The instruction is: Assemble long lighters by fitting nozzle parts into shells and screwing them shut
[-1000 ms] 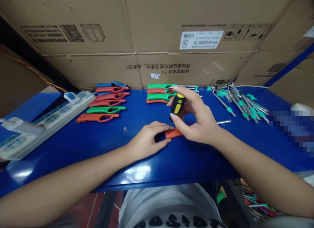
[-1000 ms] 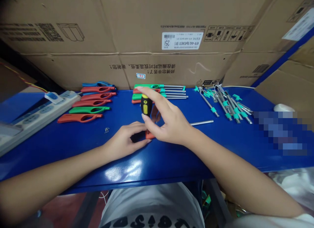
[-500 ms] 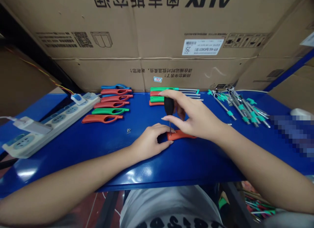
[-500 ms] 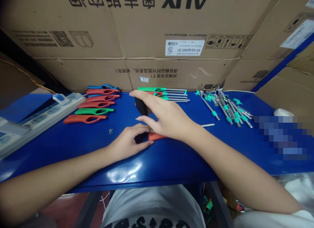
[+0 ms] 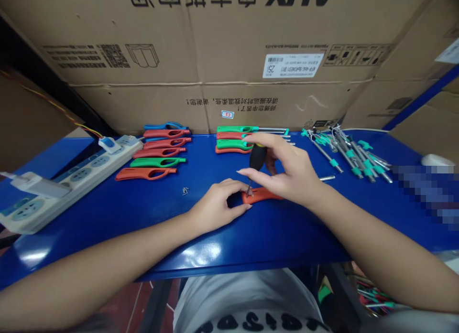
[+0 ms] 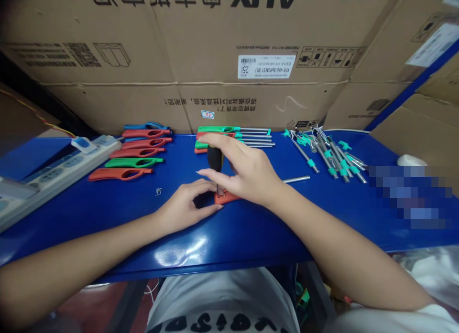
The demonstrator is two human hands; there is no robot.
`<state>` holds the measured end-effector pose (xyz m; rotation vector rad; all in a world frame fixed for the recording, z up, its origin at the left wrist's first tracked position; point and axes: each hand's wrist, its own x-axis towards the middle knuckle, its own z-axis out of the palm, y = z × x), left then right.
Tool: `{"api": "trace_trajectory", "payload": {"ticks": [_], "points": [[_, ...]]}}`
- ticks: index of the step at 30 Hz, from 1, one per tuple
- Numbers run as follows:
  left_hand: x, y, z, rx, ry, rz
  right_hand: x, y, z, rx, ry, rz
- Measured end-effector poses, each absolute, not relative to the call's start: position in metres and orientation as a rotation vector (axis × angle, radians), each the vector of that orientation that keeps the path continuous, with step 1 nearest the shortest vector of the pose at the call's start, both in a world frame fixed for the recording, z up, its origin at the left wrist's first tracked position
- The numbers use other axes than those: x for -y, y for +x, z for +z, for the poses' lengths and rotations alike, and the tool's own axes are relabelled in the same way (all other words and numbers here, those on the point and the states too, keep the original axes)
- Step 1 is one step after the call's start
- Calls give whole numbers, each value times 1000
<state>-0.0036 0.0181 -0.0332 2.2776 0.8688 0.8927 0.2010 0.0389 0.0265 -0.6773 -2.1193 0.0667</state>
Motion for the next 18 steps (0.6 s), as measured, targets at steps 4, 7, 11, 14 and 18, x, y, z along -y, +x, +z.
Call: {"api": "trace_trajectory", "payload": {"ticks": [4, 7, 11, 14, 18], "points": [[-18, -3, -34, -878, 2284, 876, -36, 199, 26, 2125, -594, 3], [-18, -3, -32, -885, 2287, 870, -35, 195, 27, 2122, -666, 388], [-18, -3, -31, -884, 2303, 857, -39, 195, 24, 2053, -697, 313], [-18, -3, -32, -878, 2311, 871, -40, 198, 24, 2021, -688, 10], [-18, -3, -32, -868, 2295, 863, -37, 198, 30, 2151, -703, 296]]}}
